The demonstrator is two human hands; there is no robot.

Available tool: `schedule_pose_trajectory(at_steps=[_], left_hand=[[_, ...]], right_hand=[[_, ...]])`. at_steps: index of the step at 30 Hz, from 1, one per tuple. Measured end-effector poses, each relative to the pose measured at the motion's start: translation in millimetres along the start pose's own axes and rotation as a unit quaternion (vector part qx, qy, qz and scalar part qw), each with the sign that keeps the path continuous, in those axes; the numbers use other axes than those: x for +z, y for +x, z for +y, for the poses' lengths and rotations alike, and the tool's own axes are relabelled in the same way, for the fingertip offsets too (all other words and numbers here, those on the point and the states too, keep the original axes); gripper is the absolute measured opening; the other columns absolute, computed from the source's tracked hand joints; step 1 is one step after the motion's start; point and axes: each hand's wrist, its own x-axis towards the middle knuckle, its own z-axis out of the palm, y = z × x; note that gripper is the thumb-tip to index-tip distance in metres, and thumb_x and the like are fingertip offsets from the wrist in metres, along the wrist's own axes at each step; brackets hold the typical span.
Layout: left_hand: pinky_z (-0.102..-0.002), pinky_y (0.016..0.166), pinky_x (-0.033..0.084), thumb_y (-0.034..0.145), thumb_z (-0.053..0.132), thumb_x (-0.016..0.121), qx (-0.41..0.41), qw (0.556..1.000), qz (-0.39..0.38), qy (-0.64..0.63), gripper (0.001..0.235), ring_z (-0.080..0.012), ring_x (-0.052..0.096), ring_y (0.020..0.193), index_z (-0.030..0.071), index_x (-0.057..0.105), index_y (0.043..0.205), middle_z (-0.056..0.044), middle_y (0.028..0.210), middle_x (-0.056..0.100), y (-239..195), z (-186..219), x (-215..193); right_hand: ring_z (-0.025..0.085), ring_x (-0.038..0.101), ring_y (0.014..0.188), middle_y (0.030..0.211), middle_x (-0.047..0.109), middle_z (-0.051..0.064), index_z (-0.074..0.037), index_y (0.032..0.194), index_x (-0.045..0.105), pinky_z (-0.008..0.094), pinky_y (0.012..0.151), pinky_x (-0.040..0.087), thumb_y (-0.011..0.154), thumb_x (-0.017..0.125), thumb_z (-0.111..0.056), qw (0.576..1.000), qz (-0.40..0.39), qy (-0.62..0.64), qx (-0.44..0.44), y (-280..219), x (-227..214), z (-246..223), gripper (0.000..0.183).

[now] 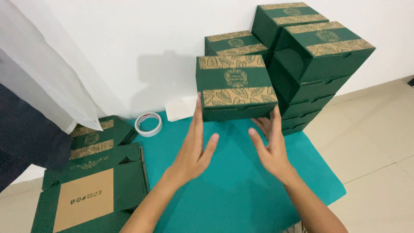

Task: Assembling small green cardboard boxes from flat templates by folding and tucking flaps, then placing a paper insert inside.

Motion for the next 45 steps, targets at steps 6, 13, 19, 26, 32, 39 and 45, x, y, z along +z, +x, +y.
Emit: schedule_pose_trajectory(at_steps=[6, 13, 19, 26, 32, 39, 45], left_hand=[[-0.05, 0.125, 0.011, 0.109, 0.028, 0.036, 0.013, 0.997, 0.076, -0.01, 0.067, -0.0367, 0.008, 0.154, 0.003, -0.002, 0.159, -0.019, 0.166, -0.002, 60.8, -32.7, 9.9], [-0.048, 0.125, 0.011, 0.112, 0.033, 0.031, -0.013, 0.995, 0.098, -0.001, 0.064, -0.0344, 0.007, 0.154, 0.011, -0.005, 0.16, -0.015, 0.167, -0.003, 110.5, -67.4, 25.5], [-0.052, 0.119, 0.027, 0.107, 0.002, 0.037, -0.023, 0.989, 0.139, 0.055, 0.067, -0.047, 0.016, 0.149, 0.006, -0.004, 0.16, -0.03, 0.163, 0.007, 132.4, -67.2, 36.1], [-0.053, 0.119, 0.031, 0.106, -0.004, 0.035, -0.025, 0.988, 0.137, 0.064, 0.067, -0.0466, 0.018, 0.15, 0.006, -0.005, 0.16, -0.029, 0.163, 0.008, 140.2, -89.7, 35.9], [-0.051, 0.121, 0.027, 0.108, -0.001, 0.031, -0.037, 0.987, 0.126, 0.09, 0.061, -0.0436, 0.019, 0.15, 0.004, 0.0, 0.16, -0.027, 0.164, 0.01, 151.9, -105.9, 37.6], [-0.046, 0.124, 0.026, 0.108, 0.002, 0.031, -0.043, 0.986, 0.11, 0.118, 0.058, -0.039, 0.019, 0.152, 0.002, 0.004, 0.16, -0.025, 0.165, 0.009, 163.7, -117.5, 47.9], [-0.045, 0.122, 0.033, 0.11, 0.013, 0.036, 0.008, 0.987, 0.101, 0.122, 0.059, -0.0353, 0.017, 0.155, 0.005, 0.001, 0.157, -0.017, 0.167, 0.007, 164.0, -144.9, 44.6]], right_hand=[[0.041, 0.052, 0.128, 0.16, 0.016, 0.026, -0.012, 0.159, 0.001, 0.055, 0.107, 0.049, 0.108, 0.051, -0.017, 0.992, 0.098, 0.078, -0.024, 65.0, 12.0, 35.6, 0.072], [0.037, 0.06, 0.123, 0.158, 0.018, 0.029, -0.014, 0.16, 0.003, 0.049, 0.105, 0.053, 0.11, 0.051, -0.016, 0.986, 0.15, 0.073, 0.013, 122.1, 21.7, 70.9, 0.069], [0.053, 0.043, 0.135, 0.16, -0.002, 0.027, -0.019, 0.159, -0.007, 0.06, 0.104, 0.05, 0.107, 0.055, -0.008, 0.971, 0.212, 0.104, 0.019, 117.4, 53.5, 70.4, 0.082], [0.047, 0.02, 0.148, 0.164, -0.001, 0.017, -0.018, 0.162, 0.016, 0.064, 0.118, 0.025, 0.108, 0.056, -0.017, 0.97, 0.184, -0.16, 0.019, 115.8, 59.4, 71.9, 0.068], [0.048, 0.018, 0.148, 0.164, 0.002, 0.019, -0.017, 0.163, 0.016, 0.065, 0.118, 0.021, 0.11, 0.053, -0.021, 0.966, 0.177, -0.184, 0.03, 128.4, 56.8, 87.7, 0.065], [0.045, 0.018, 0.149, 0.165, 0.003, 0.018, -0.016, 0.162, 0.013, 0.065, 0.118, 0.023, 0.111, 0.051, -0.025, 0.961, 0.169, -0.216, 0.043, 135.8, 54.0, 104.2, 0.064], [0.037, 0.013, 0.155, 0.165, 0.008, 0.014, -0.014, 0.159, 0.017, 0.058, 0.124, 0.019, 0.111, 0.038, -0.042, 0.968, 0.161, -0.191, -0.003, 128.6, 54.9, 106.2, 0.059]])
